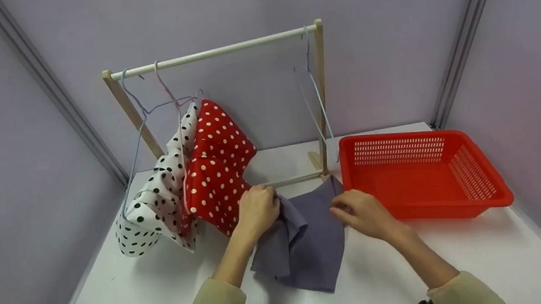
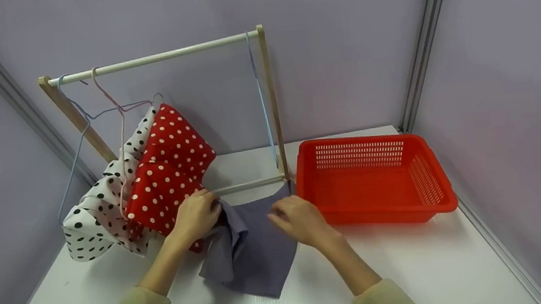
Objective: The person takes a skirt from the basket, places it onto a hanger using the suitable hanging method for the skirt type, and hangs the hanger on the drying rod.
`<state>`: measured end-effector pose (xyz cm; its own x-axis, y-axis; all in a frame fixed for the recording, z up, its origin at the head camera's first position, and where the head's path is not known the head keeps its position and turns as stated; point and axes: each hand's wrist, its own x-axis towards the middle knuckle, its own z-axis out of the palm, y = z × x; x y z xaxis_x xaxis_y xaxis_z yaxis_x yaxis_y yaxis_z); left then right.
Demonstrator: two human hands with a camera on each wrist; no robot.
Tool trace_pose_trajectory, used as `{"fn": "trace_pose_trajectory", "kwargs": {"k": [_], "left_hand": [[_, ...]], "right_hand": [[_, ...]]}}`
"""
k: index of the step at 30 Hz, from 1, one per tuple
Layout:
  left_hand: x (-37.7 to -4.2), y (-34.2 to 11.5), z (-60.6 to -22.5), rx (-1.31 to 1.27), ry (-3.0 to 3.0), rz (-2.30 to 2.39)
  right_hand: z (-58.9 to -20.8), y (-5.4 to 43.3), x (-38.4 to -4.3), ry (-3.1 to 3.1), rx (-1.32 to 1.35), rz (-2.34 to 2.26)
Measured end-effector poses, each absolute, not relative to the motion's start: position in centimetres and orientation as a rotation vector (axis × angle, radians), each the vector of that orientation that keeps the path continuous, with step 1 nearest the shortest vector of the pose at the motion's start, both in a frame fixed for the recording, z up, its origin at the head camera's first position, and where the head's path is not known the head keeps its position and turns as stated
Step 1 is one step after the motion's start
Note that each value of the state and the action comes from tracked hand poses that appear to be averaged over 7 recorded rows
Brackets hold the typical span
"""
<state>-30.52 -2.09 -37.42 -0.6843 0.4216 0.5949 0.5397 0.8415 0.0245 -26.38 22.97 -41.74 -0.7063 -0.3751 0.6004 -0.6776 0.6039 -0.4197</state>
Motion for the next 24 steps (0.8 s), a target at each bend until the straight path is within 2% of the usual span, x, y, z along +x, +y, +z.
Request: {"fn": "trace_pose_trajectory", "kwargs": {"k": [5,9,15,24], "left_hand": [[-30.0,-1.4,-38.0,-0.745,-2.428,-0.232],[-29.5,-1.6,-38.6,-0.76,-2.36,-0.254],[-28.5,-3.9,-39.4,-0.627,-2.343,-0.3],[-25.8,-8.6,-39.6,-0.456,-2.472,-0.501]], "right_hand": [[-40.8,17.0,-26.4,-2.561,0.699,0.979],[-40.2,14.5,-26.5,-2.638,0.547,0.913],[-38.7,14.8,-25.9,-2.453,0.544,0.771],[-32.8,18.1,-24.5,-2.267,0.527,0.56]]}}
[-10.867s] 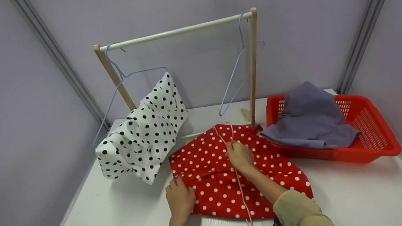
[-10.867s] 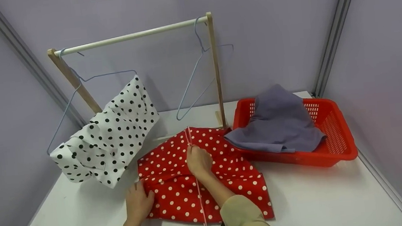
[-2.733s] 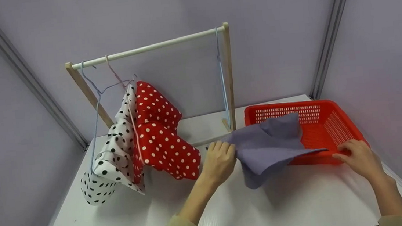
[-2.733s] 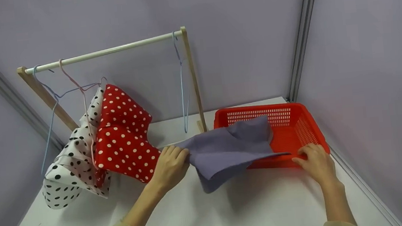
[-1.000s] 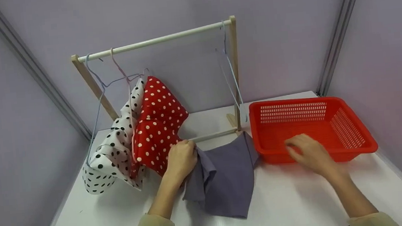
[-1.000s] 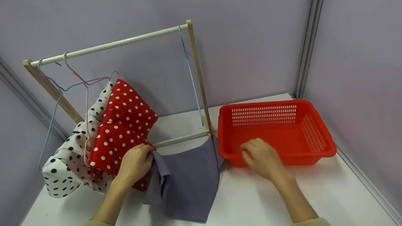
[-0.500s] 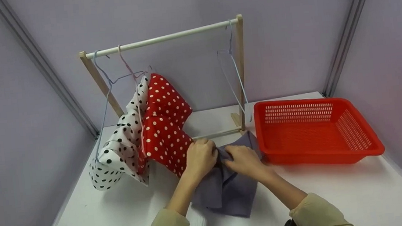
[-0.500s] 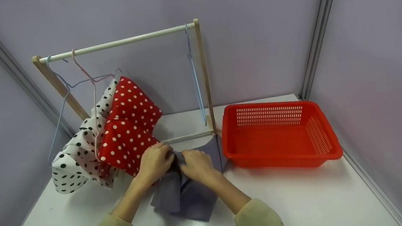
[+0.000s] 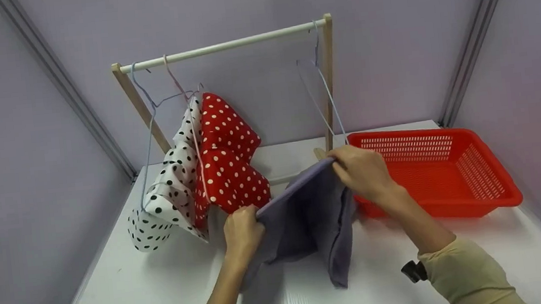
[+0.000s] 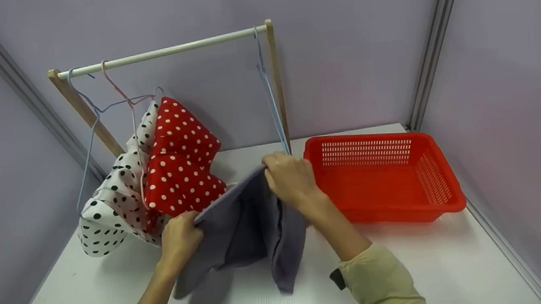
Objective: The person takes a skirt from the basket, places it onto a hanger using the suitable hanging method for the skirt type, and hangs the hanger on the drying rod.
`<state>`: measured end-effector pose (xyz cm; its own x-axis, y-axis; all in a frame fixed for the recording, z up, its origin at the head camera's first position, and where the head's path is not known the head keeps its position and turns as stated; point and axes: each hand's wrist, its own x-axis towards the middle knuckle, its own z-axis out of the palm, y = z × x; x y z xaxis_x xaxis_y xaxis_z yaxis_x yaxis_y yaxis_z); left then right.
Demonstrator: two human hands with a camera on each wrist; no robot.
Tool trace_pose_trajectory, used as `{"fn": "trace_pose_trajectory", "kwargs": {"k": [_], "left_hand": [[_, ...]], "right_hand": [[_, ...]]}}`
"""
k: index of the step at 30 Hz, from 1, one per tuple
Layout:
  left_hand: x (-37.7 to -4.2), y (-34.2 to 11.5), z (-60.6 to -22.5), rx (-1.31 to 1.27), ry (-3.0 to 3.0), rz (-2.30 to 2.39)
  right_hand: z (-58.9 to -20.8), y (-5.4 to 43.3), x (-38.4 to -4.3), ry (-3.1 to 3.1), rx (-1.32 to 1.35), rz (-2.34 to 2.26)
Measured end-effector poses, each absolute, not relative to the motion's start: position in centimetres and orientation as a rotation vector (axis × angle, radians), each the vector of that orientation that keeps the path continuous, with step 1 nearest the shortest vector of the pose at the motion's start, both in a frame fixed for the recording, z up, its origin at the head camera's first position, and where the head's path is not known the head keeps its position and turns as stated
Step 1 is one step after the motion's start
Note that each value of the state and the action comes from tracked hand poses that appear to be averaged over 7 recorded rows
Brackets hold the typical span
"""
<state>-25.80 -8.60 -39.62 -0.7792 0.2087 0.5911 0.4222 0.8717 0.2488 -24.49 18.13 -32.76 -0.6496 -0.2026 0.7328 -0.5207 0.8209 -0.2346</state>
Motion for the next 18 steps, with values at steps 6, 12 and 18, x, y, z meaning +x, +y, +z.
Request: {"fn": "trace_pose_trajectory", "kwargs": {"k": [6,12,18], "left_hand": [[-24.0,-11.3,-39.1,-0.381,-2.564,-0.544],[-22.9,-13.7,-36.5,-0.325,-2.559,-0.641],[-23.1,-15.1,-30.6,-0.314,-2.321,-0.66]], "right_hand": [[-29.4,21.2,-24.0,-2.264,0.45,0.436],[-27.9,24.0,-24.0,-2.278,0.353,0.455],[-27.2,24.9,-24.1,-2.266,0.316,0.45]]}}
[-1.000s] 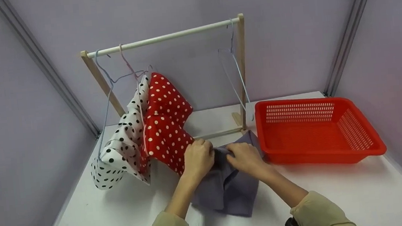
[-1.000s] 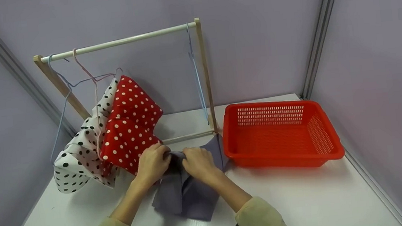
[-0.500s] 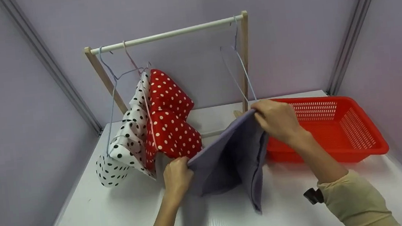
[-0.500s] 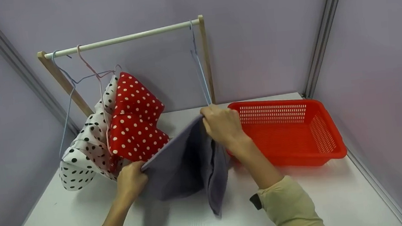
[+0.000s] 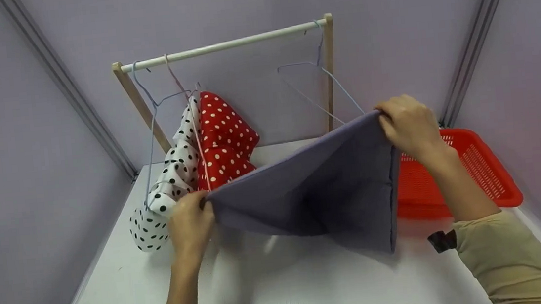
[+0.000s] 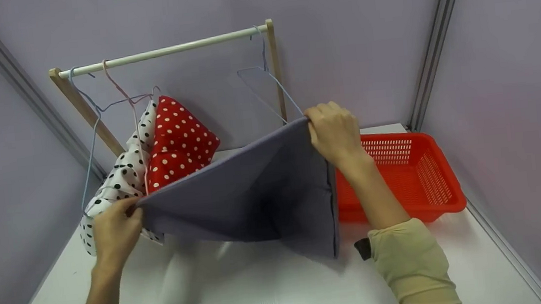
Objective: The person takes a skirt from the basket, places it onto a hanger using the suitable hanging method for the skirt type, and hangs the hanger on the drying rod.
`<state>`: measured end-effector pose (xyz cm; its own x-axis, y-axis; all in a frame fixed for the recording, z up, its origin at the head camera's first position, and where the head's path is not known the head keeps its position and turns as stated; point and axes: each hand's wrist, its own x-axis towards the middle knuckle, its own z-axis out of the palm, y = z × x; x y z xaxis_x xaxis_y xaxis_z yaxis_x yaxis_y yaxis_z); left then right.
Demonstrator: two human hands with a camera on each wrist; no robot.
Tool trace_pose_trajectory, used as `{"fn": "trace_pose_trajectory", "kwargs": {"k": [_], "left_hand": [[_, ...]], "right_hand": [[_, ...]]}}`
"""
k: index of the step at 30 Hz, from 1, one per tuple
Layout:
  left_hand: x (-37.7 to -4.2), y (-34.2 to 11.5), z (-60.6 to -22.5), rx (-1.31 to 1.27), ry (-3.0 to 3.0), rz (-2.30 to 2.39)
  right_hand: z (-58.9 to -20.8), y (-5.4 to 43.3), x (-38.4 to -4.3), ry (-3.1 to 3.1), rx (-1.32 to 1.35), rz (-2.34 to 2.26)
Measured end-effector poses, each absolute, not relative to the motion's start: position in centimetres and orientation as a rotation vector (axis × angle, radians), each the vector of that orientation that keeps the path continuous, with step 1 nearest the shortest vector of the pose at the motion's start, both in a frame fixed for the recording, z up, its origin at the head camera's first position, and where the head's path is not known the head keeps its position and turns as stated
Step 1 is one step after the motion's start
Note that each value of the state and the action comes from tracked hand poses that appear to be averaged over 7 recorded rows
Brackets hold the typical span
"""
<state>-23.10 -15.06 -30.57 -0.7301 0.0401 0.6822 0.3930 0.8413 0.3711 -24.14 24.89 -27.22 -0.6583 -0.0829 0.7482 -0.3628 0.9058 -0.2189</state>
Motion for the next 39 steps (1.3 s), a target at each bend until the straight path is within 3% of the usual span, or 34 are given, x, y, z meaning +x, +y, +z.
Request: {"fn": "trace_pose_trajectory", "kwargs": {"k": [10,20,25,29,39], "left_hand": [[-26.1,-15.4,-21.7,-0.313,-2.145,-0.588],[-29.6,-14.7,-17.7,-0.378,-2.092,-0.461],[-29.2,-14.8,-17.3,-0.429,-2.065,-0.485],[-26.8,-15.5,-18.0,-0.515,-2.176,-0.547],[-21.8,-17.3,-23.9,-0.648,-2.651,-0.5]], "right_hand": [[-26.6,23.7,-26.3,-2.181,0.302,0.404],[-25.5,22.9,-27.9,-1.993,0.268,0.528],[-25.5,23.1,-27.7,-1.938,0.294,0.559],[-26.7,24.0,-26.6,-2.06,0.41,0.623],[-31.3,25.5,-23.5,-2.479,0.806,0.525]]}}
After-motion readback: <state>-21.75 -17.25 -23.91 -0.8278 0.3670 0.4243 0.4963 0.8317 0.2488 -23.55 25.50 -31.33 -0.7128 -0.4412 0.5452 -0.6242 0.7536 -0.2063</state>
